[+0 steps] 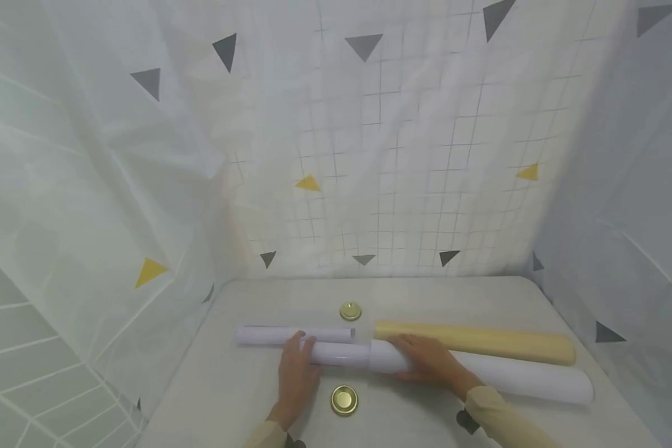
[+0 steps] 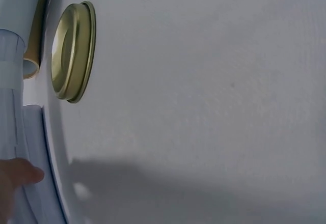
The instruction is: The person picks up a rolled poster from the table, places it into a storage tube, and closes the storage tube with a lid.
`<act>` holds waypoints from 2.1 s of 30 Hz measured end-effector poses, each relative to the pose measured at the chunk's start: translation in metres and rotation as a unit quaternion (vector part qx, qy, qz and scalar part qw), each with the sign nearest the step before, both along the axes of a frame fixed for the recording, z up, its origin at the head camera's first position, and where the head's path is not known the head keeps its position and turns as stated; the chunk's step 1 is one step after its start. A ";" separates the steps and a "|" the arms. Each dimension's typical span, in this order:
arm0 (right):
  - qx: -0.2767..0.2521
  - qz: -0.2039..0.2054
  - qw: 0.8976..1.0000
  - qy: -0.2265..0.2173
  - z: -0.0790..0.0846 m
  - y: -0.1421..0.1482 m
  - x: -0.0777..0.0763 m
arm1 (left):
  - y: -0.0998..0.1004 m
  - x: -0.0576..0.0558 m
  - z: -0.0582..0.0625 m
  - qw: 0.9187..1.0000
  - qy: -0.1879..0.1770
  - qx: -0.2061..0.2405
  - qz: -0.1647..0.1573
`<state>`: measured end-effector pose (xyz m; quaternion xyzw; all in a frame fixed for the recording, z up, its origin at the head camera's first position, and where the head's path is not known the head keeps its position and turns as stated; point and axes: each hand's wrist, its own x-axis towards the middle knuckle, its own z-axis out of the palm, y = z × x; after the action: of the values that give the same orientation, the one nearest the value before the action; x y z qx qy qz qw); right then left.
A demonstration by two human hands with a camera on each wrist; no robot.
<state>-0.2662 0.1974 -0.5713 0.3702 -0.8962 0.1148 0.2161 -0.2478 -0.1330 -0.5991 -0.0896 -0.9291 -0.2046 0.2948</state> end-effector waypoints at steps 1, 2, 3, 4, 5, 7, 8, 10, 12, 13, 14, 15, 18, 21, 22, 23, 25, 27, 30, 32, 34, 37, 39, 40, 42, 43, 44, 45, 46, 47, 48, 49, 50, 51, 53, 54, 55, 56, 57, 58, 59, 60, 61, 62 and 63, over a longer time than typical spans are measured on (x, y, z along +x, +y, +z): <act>0.000 -0.001 1.000 0.000 0.000 -0.001 -0.001 | -0.001 0.000 0.001 1.000 0.003 -0.001 -0.001; 0.002 -0.001 1.000 0.002 0.000 -0.002 -0.002 | -0.001 0.000 0.002 1.000 0.006 -0.003 -0.003; 0.004 -0.001 1.000 0.004 0.000 -0.004 -0.002 | -0.002 -0.001 0.003 1.000 0.007 -0.003 -0.004; 0.005 -0.002 1.000 0.005 -0.001 -0.003 -0.002 | -0.001 -0.001 0.004 1.000 0.008 -0.003 -0.009; 0.005 -0.001 1.000 0.007 -0.002 -0.003 -0.002 | -0.001 -0.001 0.004 1.000 0.009 -0.005 -0.009; 0.005 0.002 1.000 0.007 -0.003 -0.003 -0.002 | 0.000 -0.001 0.005 1.000 0.007 -0.008 -0.009; 0.006 0.004 1.000 0.007 -0.003 -0.002 -0.003 | 0.001 -0.001 0.005 1.000 0.007 -0.010 -0.009; 0.006 0.007 1.000 0.001 -0.003 -0.002 -0.003 | 0.002 -0.001 0.005 1.000 0.004 -0.012 -0.011; 0.007 0.006 1.000 -0.006 -0.002 -0.003 -0.004 | 0.003 -0.002 0.004 1.000 0.004 -0.014 -0.016; 0.007 0.005 1.000 -0.009 -0.001 -0.003 -0.005 | 0.003 -0.003 0.004 1.000 0.004 -0.013 -0.020; 0.007 0.004 1.000 -0.011 0.000 -0.003 -0.005 | 0.004 -0.004 0.003 1.000 0.004 -0.010 -0.024; 0.005 0.004 1.000 -0.013 0.000 -0.003 -0.005 | 0.005 -0.005 0.003 1.000 0.001 -0.006 -0.027; 0.005 0.003 1.000 -0.012 0.000 -0.004 -0.006 | 0.008 -0.006 0.000 0.999 -0.007 -0.001 -0.036; 0.006 0.002 1.000 -0.008 0.000 -0.004 -0.007 | 0.012 -0.006 -0.001 0.999 -0.020 0.003 -0.045; 0.008 0.002 1.000 -0.008 0.000 -0.004 -0.007 | 0.013 -0.006 -0.001 0.999 -0.021 0.003 -0.048; 0.009 0.002 1.000 -0.009 0.000 -0.004 -0.007 | 0.014 -0.005 0.000 0.998 -0.022 0.002 -0.051; 0.009 0.003 1.000 -0.013 0.000 -0.004 -0.008 | 0.016 -0.004 0.001 0.998 -0.024 -0.001 -0.057; 0.008 0.003 1.000 -0.016 0.000 -0.004 -0.008 | 0.017 -0.004 0.002 0.998 -0.030 -0.005 -0.061; 0.005 0.004 1.000 -0.020 0.000 -0.005 -0.007 | 0.019 -0.003 0.004 0.996 -0.049 -0.006 -0.068; 0.005 0.004 1.000 -0.022 0.000 -0.005 -0.007 | 0.020 -0.002 0.004 0.995 -0.066 -0.001 -0.071; 0.007 0.002 1.000 -0.021 -0.001 -0.005 -0.007 | 0.020 -0.001 0.004 0.994 -0.077 0.005 -0.074; 0.011 -0.001 1.000 -0.020 -0.003 -0.005 -0.009 | 0.021 -0.001 0.003 0.993 -0.087 0.013 -0.082; 0.012 -0.003 1.000 -0.019 -0.004 -0.004 -0.010 | 0.022 -0.001 0.003 0.992 -0.086 0.016 -0.087; 0.012 -0.002 1.000 -0.019 -0.005 -0.004 -0.010 | 0.023 -0.001 0.003 0.992 -0.085 0.016 -0.088; 0.013 -0.002 1.000 -0.019 -0.005 -0.004 -0.009 | 0.024 -0.001 0.002 0.992 -0.082 0.019 -0.093; 0.012 -0.001 1.000 -0.017 -0.005 -0.004 -0.009 | 0.024 0.000 0.002 0.992 -0.080 0.020 -0.098; 0.011 0.001 1.000 -0.014 -0.006 -0.004 -0.009 | 0.025 0.001 0.002 0.991 -0.079 0.019 -0.103; 0.009 0.003 1.000 -0.010 -0.006 -0.004 -0.009 | 0.025 0.001 0.002 0.991 -0.077 0.020 -0.109; 0.006 0.005 1.000 -0.007 -0.006 -0.004 -0.008 | 0.025 0.002 0.001 0.990 -0.075 0.020 -0.117; 0.003 0.009 1.000 -0.001 -0.006 -0.004 -0.008 | 0.026 0.002 0.001 0.989 -0.080 0.021 -0.124; 0.001 0.010 1.000 0.001 -0.006 -0.004 -0.007 | 0.026 0.003 0.000 0.988 -0.078 0.023 -0.132; -0.001 0.011 1.000 0.003 -0.006 -0.005 -0.007 | 0.027 0.003 0.000 0.987 -0.075 0.024 -0.140; -0.001 0.011 1.000 0.004 -0.006 -0.005 -0.006 | 0.028 0.003 0.000 0.986 -0.074 0.024 -0.145; -0.002 0.011 1.000 0.004 -0.005 -0.005 -0.006 | 0.029 0.003 -0.001 0.985 -0.075 0.024 -0.150; 0.000 0.008 1.000 0.005 -0.004 -0.005 -0.007 | 0.031 0.002 0.001 0.984 -0.080 0.024 -0.159; 0.001 0.006 1.000 0.004 -0.004 -0.005 -0.007 | 0.031 0.002 0.001 0.983 -0.077 0.023 -0.164; 0.001 0.007 1.000 0.005 -0.004 -0.005 -0.007 | 0.032 0.002 0.002 0.982 -0.082 0.023 -0.167; 0.001 0.007 1.000 0.007 -0.003 -0.005 -0.008 | 0.032 0.001 0.002 0.981 -0.087 0.021 -0.170; 0.000 0.008 1.000 0.009 -0.003 -0.005 -0.008 | 0.033 0.001 0.002 0.980 -0.091 0.024 -0.174; 0.000 0.007 1.000 0.010 -0.004 -0.005 -0.008 | 0.033 0.001 0.002 0.979 -0.093 0.026 -0.177; -0.001 0.008 1.000 0.013 -0.004 -0.005 -0.009 | 0.034 0.001 0.001 0.979 -0.095 0.025 -0.177; -0.002 0.009 1.000 0.014 -0.005 -0.005 -0.009 | 0.034 0.001 0.000 0.979 -0.097 0.025 -0.178; -0.002 0.010 1.000 0.015 -0.005 -0.005 -0.009 | 0.034 0.001 -0.001 0.979 -0.097 0.023 -0.177; -0.003 0.010 1.000 0.015 -0.006 -0.005 -0.010 | 0.034 0.001 -0.002 0.980 -0.095 0.020 -0.175; -0.003 0.011 1.000 0.016 -0.006 -0.005 -0.010 | 0.035 0.001 -0.004 0.980 -0.092 0.018 -0.173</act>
<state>-0.2759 0.1929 -0.5776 0.3815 -0.8880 0.1135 0.2302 -0.2471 -0.0982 -0.6031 -0.2247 -0.9188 -0.2766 0.1700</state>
